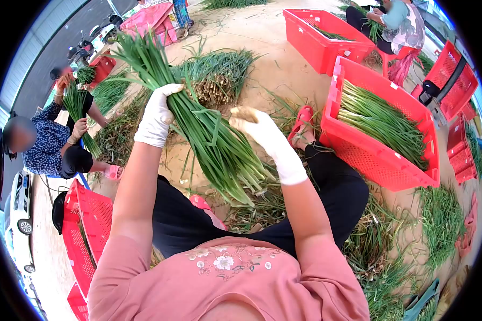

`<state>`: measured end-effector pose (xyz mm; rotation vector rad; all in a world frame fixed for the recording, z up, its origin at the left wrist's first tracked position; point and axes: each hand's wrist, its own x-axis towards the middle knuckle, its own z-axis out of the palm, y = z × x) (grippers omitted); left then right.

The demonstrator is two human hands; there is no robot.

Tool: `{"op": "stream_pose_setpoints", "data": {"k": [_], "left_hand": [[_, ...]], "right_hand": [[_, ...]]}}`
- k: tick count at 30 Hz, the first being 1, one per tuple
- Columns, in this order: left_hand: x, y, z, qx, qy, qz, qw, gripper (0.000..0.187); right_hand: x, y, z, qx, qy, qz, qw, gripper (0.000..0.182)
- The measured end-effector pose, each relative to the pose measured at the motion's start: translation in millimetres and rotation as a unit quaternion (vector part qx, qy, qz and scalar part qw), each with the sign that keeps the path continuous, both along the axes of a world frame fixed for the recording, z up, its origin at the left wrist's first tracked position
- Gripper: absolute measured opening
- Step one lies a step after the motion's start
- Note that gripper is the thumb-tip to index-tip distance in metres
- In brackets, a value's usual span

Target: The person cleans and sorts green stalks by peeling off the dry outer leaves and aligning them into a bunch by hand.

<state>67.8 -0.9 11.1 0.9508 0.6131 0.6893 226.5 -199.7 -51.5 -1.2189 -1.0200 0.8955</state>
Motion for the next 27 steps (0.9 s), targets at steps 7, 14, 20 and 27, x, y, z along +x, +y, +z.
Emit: {"op": "stream_pose_setpoints", "data": {"k": [7, 14, 20, 27], "left_hand": [[-37, 20, 7, -0.019, 0.004, 0.140, 0.990, 0.011], [-65, 23, -4, -0.047, -0.007, 0.189, 0.981, 0.013], [-82, 12, -13, -0.053, -0.016, 0.224, 0.973, 0.011], [-107, 26, -35, -0.060, -0.079, 0.280, 0.955, 0.010]], "right_hand": [[-34, -18, -46, 0.089, -0.450, -0.225, 0.860, 0.028], [-48, 4, -73, 0.099, -0.325, -0.200, 0.919, 0.015], [-43, 9, -87, 0.033, -0.316, -0.311, 0.896, 0.014], [39, -35, -154, -0.138, -0.158, -0.442, 0.872, 0.022]]}}
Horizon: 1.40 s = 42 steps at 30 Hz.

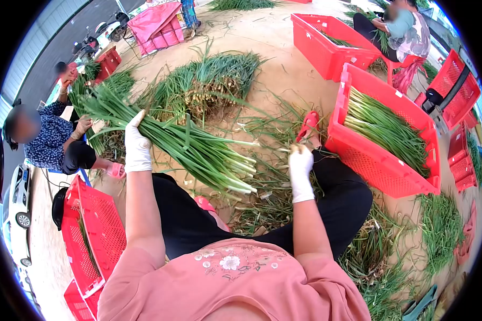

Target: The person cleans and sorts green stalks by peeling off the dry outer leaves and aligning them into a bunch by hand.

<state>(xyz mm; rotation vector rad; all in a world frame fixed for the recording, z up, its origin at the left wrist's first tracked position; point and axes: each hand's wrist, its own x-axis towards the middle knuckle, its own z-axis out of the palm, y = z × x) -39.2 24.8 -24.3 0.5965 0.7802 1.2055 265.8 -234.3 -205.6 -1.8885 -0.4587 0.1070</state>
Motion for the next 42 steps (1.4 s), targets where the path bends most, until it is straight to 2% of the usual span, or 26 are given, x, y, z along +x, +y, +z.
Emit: {"op": "stream_pose_setpoints", "data": {"k": [1, 2, 4, 6, 8, 10, 13, 16, 18, 20, 22, 24, 26, 28, 29, 30, 31, 32, 33, 34, 35, 36, 38, 40, 41, 42], "left_hand": [[-9, 1, 0, -0.001, -0.008, -0.005, 1.000, 0.010], [-17, 9, -6, 0.008, -0.016, 0.006, 1.000, 0.011], [-28, 2, -3, 0.029, -0.030, 0.012, 0.999, 0.011], [-41, 18, -20, 0.044, -0.038, 0.024, 0.998, 0.008], [-46, 22, -28, 0.045, -0.068, 0.041, 0.996, 0.008], [-47, 17, -29, 0.036, -0.071, 0.041, 0.996, 0.008], [-42, 3, -24, 0.056, -0.036, 0.042, 0.997, 0.008], [-40, -5, -22, 0.037, -0.063, 0.028, 0.997, 0.009], [-36, -11, -25, 0.032, -0.076, 0.043, 0.996, 0.013], [-38, -11, -27, 0.027, -0.078, 0.044, 0.996, 0.013], [-38, -13, -23, 0.039, -0.077, 0.050, 0.995, 0.012], [-43, -12, -22, 0.051, -0.074, 0.058, 0.994, 0.012], [-48, -11, -23, 0.075, -0.073, 0.059, 0.993, 0.011], [-48, -13, -23, 0.073, -0.070, 0.063, 0.993, 0.010], [-48, -13, -23, 0.085, -0.072, 0.064, 0.992, 0.010], [-46, -13, -22, 0.098, -0.073, 0.065, 0.990, 0.010], [-44, -15, -21, 0.102, -0.076, 0.060, 0.990, 0.010], [-41, -17, -19, 0.103, -0.075, 0.058, 0.990, 0.010], [-38, -20, -18, 0.117, -0.077, 0.054, 0.989, 0.010], [-34, -23, -18, 0.131, -0.078, 0.049, 0.987, 0.010], [-30, -27, -17, 0.131, -0.076, 0.045, 0.987, 0.010], [-27, -31, -16, 0.135, -0.074, 0.040, 0.987, 0.011], [-25, -31, -17, 0.138, -0.074, 0.029, 0.987, 0.011], [-22, -34, -14, 0.124, -0.066, 0.043, 0.989, 0.012], [-24, -33, -16, 0.122, -0.066, 0.045, 0.989, 0.012], [-26, -31, -18, 0.122, -0.066, 0.040, 0.989, 0.011]], "right_hand": [[30, -14, -41, 0.086, 0.167, -0.005, 0.982, 0.024], [41, -33, -46, -0.017, 0.212, -0.005, 0.977, 0.032], [25, -43, -29, -0.195, 0.125, 0.020, 0.973, 0.043], [-17, -35, 35, -0.040, 0.263, 0.214, 0.940, 0.052], [-51, -19, 67, 0.068, 0.371, 0.337, 0.863, 0.051], [-75, 1, 70, 0.081, 0.311, 0.386, 0.865, 0.043], [-102, 25, 51, 0.168, 0.448, 0.330, 0.814, 0.028], [-104, 22, 43, 0.210, 0.533, 0.278, 0.771, 0.025], [-93, 24, 23, 0.223, 0.483, 0.250, 0.809, 0.024], [-69, 19, 2, 0.280, 0.558, 0.138, 0.769, 0.019], [-35, 4, -16, 0.308, 0.561, 0.072, 0.766, 0.012], [-1, -15, -20, 0.389, 0.556, -0.003, 0.734, 0.007], [12, -27, 3, 0.429, 0.532, -0.078, 0.726, 0.010], [2, -31, 23, 0.361, 0.460, 0.069, 0.808, 0.020], [-12, -24, 38, 0.246, 0.402, 0.195, 0.860, 0.024], [-40, -18, 75, 0.090, 0.305, 0.236, 0.918, 0.027], [-74, -6, 97, 0.066, 0.226, 0.233, 0.943, 0.034], [-77, 10, 70, 0.041, 0.159, 0.314, 0.935, 0.047], [-96, 17, 97, -0.034, 0.149, 0.332, 0.931, 0.046], [-107, 34, 85, -0.043, 0.152, 0.337, 0.928, 0.044], [-118, 44, 92, -0.057, 0.090, 0.347, 0.932, 0.044], [-128, 60, 70, -0.005, 0.096, 0.335, 0.937, 0.037], [-143, 61, 82, 0.186, 0.277, 0.355, 0.873, 0.024], [-131, 38, 126, 0.289, 0.441, 0.350, 0.774, 0.011], [-123, 35, 130, 0.378, 0.483, 0.274, 0.741, 0.008], [-103, 25, 128, 0.452, 0.486, 0.298, 0.687, 0.004]]}}
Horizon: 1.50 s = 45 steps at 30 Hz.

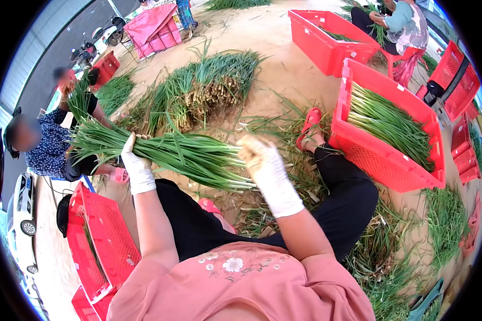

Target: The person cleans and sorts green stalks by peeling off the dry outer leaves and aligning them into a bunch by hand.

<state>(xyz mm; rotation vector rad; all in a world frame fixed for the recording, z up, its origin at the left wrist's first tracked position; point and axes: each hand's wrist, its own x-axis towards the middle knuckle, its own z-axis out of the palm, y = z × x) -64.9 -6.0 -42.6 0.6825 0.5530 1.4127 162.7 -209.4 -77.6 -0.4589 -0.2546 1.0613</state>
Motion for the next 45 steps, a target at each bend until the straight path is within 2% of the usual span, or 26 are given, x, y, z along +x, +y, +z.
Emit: {"op": "stream_pose_setpoints", "data": {"k": [1, 2, 3, 4, 5, 6, 9, 10, 11, 12, 13, 14, 17, 24, 26, 28, 31, 33, 34, 36, 38, 40, 42, 43, 44, 45], "left_hand": [[-2, 1, -2, 0.001, 0.001, -0.006, 1.000, 0.011], [-3, 0, -3, 0.000, 0.000, -0.005, 1.000, 0.011], [-3, 0, -2, 0.000, 0.000, -0.005, 1.000, 0.011], [-2, 1, -1, 0.002, -0.001, -0.005, 1.000, 0.011], [-3, 7, -5, -0.010, -0.009, 0.002, 1.000, 0.010], [-1, 8, -5, -0.008, -0.013, 0.006, 1.000, 0.010], [0, 8, -7, -0.005, -0.021, -0.009, 1.000, 0.014], [4, 4, -5, -0.018, -0.027, -0.005, 0.999, 0.014], [8, -1, -3, -0.018, -0.016, -0.012, 1.000, 0.014], [12, -6, 0, -0.017, -0.005, -0.019, 1.000, 0.015], [17, -9, 1, -0.006, 0.002, -0.027, 1.000, 0.015], [22, -15, 2, -0.013, -0.002, -0.040, 0.999, 0.015], [27, -10, -9, -0.013, 0.038, -0.038, 0.998, 0.012], [28, -7, -11, -0.033, 0.075, -0.021, 0.996, 0.013], [27, -1, -17, -0.014, 0.087, -0.019, 0.996, 0.012], [34, -6, -15, 0.002, 0.079, -0.008, 0.997, 0.009], [35, -6, -13, -0.001, 0.073, -0.004, 0.997, 0.007], [28, 4, -16, -0.087, 0.018, 0.031, 0.996, 0.013], [24, 6, -18, -0.090, 0.018, 0.034, 0.995, 0.013], [16, 9, -20, -0.133, 0.006, 0.059, 0.989, 0.011], [9, 9, -21, -0.141, 0.005, 0.068, 0.988, 0.015], [1, 13, -30, -0.069, 0.095, 0.080, 0.990, 0.027], [-2, 15, -36, -0.039, 0.135, 0.085, 0.987, 0.034], [-4, 18, -45, 0.035, 0.233, 0.118, 0.965, 0.034], [-6, 20, -54, 0.108, 0.329, 0.149, 0.926, 0.034], [-6, 10, -45, 0.095, 0.353, 0.130, 0.922, 0.036]], "right_hand": [[20, -11, -2, 0.023, 0.053, -0.003, 0.998, 0.005], [47, -17, -16, 0.148, 0.034, 0.043, 0.988, 0.007], [65, -22, -22, 0.196, 0.005, 0.047, 0.979, 0.013], [70, -33, -18, 0.079, -0.070, -0.005, 0.994, 0.016], [67, -38, -16, -0.035, -0.229, -0.012, 0.973, 0.019], [62, -39, -13, -0.147, -0.380, -0.019, 0.913, 0.022], [21, -15, -22, -0.175, -0.398, 0.120, 0.892, 0.034], [6, -3, -27, -0.188, -0.475, 0.103, 0.854, 0.045], [-12, 7, -18, -0.172, -0.511, 0.055, 0.840, 0.055], [-24, 17, -11, -0.162, -0.552, 0.046, 0.816, 0.056], [-33, 27, -7, -0.140, -0.533, 0.060, 0.833, 0.057], [-43, 35, 0, -0.130, -0.568, 0.015, 0.813, 0.047], [-53, 40, 30, -0.126, -0.428, 0.139, 0.884, 0.018], [-42, 35, 28, -0.047, -0.284, 0.090, 0.953, 0.013], [-42, 47, 38, -0.082, -0.264, 0.061, 0.959, 0.012], [-41, 60, 47, -0.046, -0.233, 0.078, 0.968, 0.012], [-41, 62, 61, -0.053, -0.286, 0.077, 0.954, 0.013], [-37, 57, 57, -0.043, -0.397, 0.021, 0.917, 0.015], [-37, 53, 52, -0.053, -0.458, -0.076, 0.884, 0.018], [-28, 35, 34, -0.139, -0.536, -0.153, 0.819, 0.019], [-11, 10, -9, -0.105, -0.606, -0.021, 0.789, 0.017], [-10, -10, -33, -0.170, -0.762, 0.075, 0.620, 0.016], [-8, -16, -78, -0.245, -0.802, 0.027, 0.544, 0.020], [-9, -16, -85, -0.226, -0.792, -0.055, 0.565, 0.023], [-6, -17, -89, -0.227, -0.792, -0.054, 0.564, 0.023], [-6, -16, -84, -0.266, -0.781, -0.062, 0.562, 0.025]]}}
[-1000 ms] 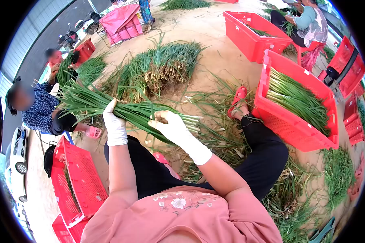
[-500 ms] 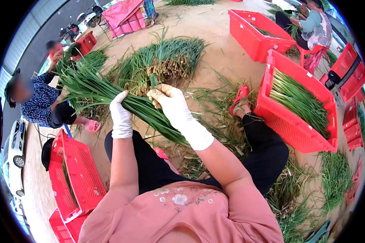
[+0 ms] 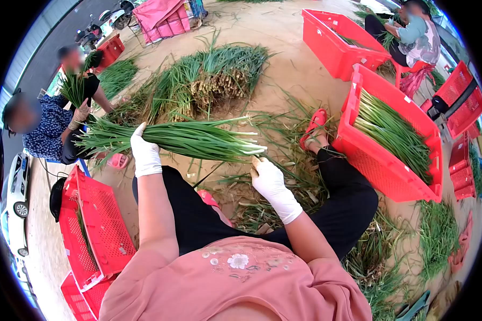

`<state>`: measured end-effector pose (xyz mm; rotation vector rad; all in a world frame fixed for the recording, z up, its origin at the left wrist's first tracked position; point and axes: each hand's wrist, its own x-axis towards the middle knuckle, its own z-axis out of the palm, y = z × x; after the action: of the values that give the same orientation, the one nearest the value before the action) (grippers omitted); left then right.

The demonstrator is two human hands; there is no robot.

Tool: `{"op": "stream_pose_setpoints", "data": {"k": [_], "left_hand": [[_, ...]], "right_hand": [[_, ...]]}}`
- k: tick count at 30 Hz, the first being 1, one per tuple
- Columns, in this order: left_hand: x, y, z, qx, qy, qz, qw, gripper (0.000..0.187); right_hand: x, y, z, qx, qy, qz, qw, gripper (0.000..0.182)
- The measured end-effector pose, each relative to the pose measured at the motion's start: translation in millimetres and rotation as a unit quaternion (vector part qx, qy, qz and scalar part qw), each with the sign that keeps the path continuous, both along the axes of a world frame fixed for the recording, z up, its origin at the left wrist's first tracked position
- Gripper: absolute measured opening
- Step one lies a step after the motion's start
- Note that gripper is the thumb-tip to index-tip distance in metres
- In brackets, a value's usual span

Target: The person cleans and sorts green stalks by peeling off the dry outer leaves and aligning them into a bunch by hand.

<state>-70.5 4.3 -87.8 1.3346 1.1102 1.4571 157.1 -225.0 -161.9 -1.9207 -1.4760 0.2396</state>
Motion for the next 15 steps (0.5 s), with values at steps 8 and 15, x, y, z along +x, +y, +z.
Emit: {"op": "stream_pose_setpoints", "data": {"k": [8, 15], "left_hand": [[-2, 3, -4, -0.048, -0.041, -0.028, 0.998, 0.033], [0, 13, -14, -0.124, -0.163, -0.037, 0.978, 0.040]], "right_hand": [[9, 25, 8, 0.060, 0.037, -0.069, 0.995, 0.035], [-6, 39, 15, 0.132, 0.225, -0.079, 0.962, 0.025]]}}
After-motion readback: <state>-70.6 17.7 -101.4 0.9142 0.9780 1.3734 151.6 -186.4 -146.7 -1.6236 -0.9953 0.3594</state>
